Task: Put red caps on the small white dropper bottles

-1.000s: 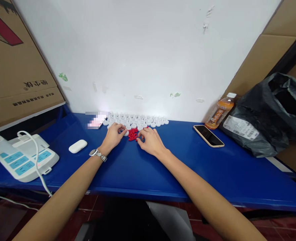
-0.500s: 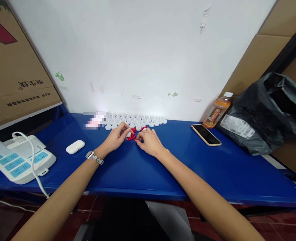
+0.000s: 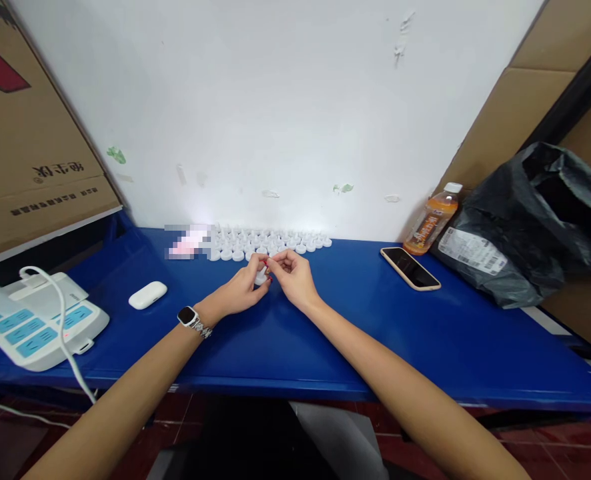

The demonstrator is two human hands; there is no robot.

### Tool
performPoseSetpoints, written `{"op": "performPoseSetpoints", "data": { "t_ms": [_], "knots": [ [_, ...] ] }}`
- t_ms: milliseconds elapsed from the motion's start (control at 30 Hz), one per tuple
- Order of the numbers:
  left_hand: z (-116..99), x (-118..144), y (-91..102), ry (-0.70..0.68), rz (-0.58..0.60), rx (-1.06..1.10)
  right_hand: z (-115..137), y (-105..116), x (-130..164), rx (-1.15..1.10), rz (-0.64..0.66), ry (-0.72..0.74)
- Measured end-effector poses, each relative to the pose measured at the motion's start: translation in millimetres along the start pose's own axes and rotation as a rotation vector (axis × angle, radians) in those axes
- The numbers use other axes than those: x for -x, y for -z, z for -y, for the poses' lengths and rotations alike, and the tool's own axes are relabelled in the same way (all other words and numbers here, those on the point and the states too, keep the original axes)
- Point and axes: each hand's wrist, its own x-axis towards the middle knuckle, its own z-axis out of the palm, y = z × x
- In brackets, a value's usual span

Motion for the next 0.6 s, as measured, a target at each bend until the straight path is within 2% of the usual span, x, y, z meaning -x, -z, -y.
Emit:
{"op": "performPoseSetpoints", "data": {
  "t_ms": [333,600],
  "knots": [
    [-2.5,0.4,2.2,0.012,0.019,-0.002,3.8,0.1,10.0,0.184,0.035,0.144],
    [-3.2,-1.1,2.4,0.044,-0.012,0.053,8.4,-4.3,14.9,0.214,0.034,0.192]
  ]
}}
